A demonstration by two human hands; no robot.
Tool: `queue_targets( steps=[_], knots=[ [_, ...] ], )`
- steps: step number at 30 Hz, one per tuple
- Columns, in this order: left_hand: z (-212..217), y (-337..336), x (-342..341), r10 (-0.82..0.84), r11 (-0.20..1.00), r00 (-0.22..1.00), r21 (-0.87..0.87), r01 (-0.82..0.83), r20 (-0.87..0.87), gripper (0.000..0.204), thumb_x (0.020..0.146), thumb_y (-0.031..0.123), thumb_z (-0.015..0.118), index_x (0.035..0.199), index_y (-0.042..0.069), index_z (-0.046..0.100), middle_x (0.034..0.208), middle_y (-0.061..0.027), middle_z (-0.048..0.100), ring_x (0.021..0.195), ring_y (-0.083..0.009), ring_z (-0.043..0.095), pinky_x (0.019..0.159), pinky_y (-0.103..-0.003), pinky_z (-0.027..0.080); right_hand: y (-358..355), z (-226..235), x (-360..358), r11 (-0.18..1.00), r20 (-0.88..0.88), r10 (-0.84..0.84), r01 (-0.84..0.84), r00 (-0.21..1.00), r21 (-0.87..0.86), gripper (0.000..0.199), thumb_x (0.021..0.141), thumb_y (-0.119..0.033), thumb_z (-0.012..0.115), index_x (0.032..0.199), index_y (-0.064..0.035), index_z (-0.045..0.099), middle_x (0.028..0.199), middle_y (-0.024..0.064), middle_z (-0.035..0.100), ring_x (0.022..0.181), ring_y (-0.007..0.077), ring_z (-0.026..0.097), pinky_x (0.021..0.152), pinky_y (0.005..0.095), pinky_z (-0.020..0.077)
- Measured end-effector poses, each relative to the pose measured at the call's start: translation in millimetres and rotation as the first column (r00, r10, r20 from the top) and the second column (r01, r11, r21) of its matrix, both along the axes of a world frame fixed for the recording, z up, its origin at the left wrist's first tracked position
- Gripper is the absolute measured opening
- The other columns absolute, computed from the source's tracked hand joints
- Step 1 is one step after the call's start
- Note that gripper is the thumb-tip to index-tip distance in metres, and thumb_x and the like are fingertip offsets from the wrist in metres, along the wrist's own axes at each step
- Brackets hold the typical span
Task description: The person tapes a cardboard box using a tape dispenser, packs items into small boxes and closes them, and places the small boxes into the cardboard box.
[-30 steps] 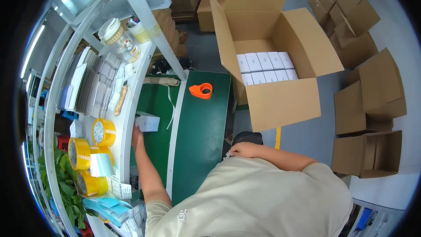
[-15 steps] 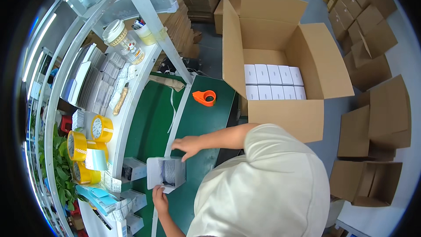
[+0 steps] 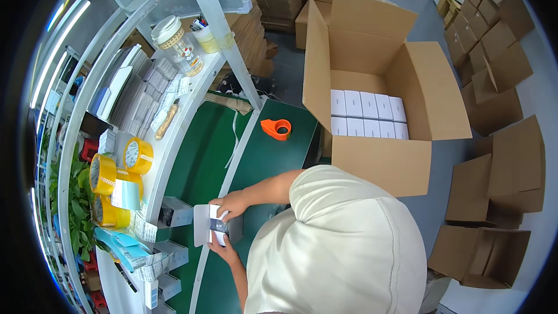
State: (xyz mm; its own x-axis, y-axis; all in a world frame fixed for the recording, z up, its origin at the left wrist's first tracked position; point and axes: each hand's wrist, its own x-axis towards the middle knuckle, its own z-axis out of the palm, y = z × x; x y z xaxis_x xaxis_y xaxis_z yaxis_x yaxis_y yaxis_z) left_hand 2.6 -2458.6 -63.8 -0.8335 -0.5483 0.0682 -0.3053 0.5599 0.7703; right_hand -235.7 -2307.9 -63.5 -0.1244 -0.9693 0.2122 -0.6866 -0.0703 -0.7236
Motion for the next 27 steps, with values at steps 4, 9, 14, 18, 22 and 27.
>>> queue_targets(
  steps=[4, 9, 14, 18, 22, 27],
  knots=[
    [-22, 7, -10, 0.206, 0.971, 0.900, -0.035, -0.237, -0.384, 0.070, 0.093, 0.019, 0.073, 0.152, 0.002, 0.040, 0.154, -0.0323, 0.032, 0.143, -0.0470, 0.034, 0.119, -0.052, 0.029, -9, 28, 8, 0.981, 0.281, -0.194, 0.180, 0.940, 0.077, 0.067, 0.086, -0.016, 0.077, 0.146, -0.0134, 0.045, 0.159, 0.0209, 0.037, 0.124, 0.0441, 0.058, 0.101, 0.0471, 0.0507],
    [15, 36, -18, 0.428, 0.853, 0.810, 0.476, -0.216, -0.400, 0.064, 0.090, 0.023, 0.077, 0.144, 0.001, 0.049, 0.155, -0.0338, 0.028, 0.144, -0.0497, 0.031, 0.119, -0.055, 0.026, -14, 30, 0, 0.985, 0.386, -0.172, 0.147, 0.906, 0.094, 0.053, 0.082, -0.008, 0.078, 0.129, -0.0088, 0.052, 0.151, 0.0188, 0.046, 0.126, 0.0408, 0.057, 0.099, 0.0456, 0.0511],
    [14, -14, 9, -0.170, 0.938, 0.957, -0.335, 0.083, -0.237, 0.078, 0.083, 0.034, 0.082, 0.146, 0.002, 0.048, 0.152, -0.0317, 0.038, 0.141, -0.0519, 0.034, 0.117, -0.060, 0.027, -16, 26, -15, 0.965, 0.011, 0.168, -0.162, 0.986, -0.206, 0.052, 0.080, -0.025, 0.083, 0.121, -0.0079, 0.056, 0.150, 0.0237, 0.045, 0.132, 0.0438, 0.051, 0.102, 0.0497, 0.0486],
    [57, 0, 2, -0.289, 0.802, 0.949, -0.510, 0.311, 0.126, 0.083, 0.083, 0.045, 0.076, 0.152, 0.010, 0.047, 0.156, -0.0307, 0.035, 0.145, -0.0524, 0.030, 0.120, -0.059, 0.022, -20, 71, -29, 0.923, -0.141, 0.384, -0.381, 0.912, 0.044, 0.071, 0.068, -0.046, 0.088, 0.116, -0.0016, 0.060, 0.143, 0.0326, 0.045, 0.134, 0.0505, 0.044, 0.109, 0.0525, 0.0426],
    [51, 9, -25, -0.112, 0.797, 0.985, -0.579, 0.169, 0.133, 0.065, 0.085, 0.026, 0.079, 0.146, 0.021, 0.056, 0.154, -0.0286, 0.039, 0.139, -0.0501, 0.039, 0.114, -0.057, 0.036, -29, 64, -19, 0.948, -0.453, 0.317, -0.288, 0.833, 0.133, 0.070, 0.083, -0.037, 0.079, 0.142, -0.0127, 0.052, 0.155, 0.0213, 0.040, 0.143, 0.0422, 0.038, 0.116, 0.0511, 0.0391],
    [49, 8, -7, -0.059, 0.851, 0.983, -0.507, 0.140, 0.171, 0.060, 0.090, 0.028, 0.073, 0.147, 0.024, 0.055, 0.156, -0.0256, 0.039, 0.140, -0.0505, 0.037, 0.115, -0.059, 0.034, -43, 72, -12, 0.902, -0.466, 0.431, -0.355, 0.773, 0.245, 0.072, 0.089, -0.039, 0.073, 0.153, -0.0229, 0.045, 0.159, 0.0152, 0.036, 0.145, 0.0407, 0.037, 0.113, 0.0513, 0.0428]
  ],
)
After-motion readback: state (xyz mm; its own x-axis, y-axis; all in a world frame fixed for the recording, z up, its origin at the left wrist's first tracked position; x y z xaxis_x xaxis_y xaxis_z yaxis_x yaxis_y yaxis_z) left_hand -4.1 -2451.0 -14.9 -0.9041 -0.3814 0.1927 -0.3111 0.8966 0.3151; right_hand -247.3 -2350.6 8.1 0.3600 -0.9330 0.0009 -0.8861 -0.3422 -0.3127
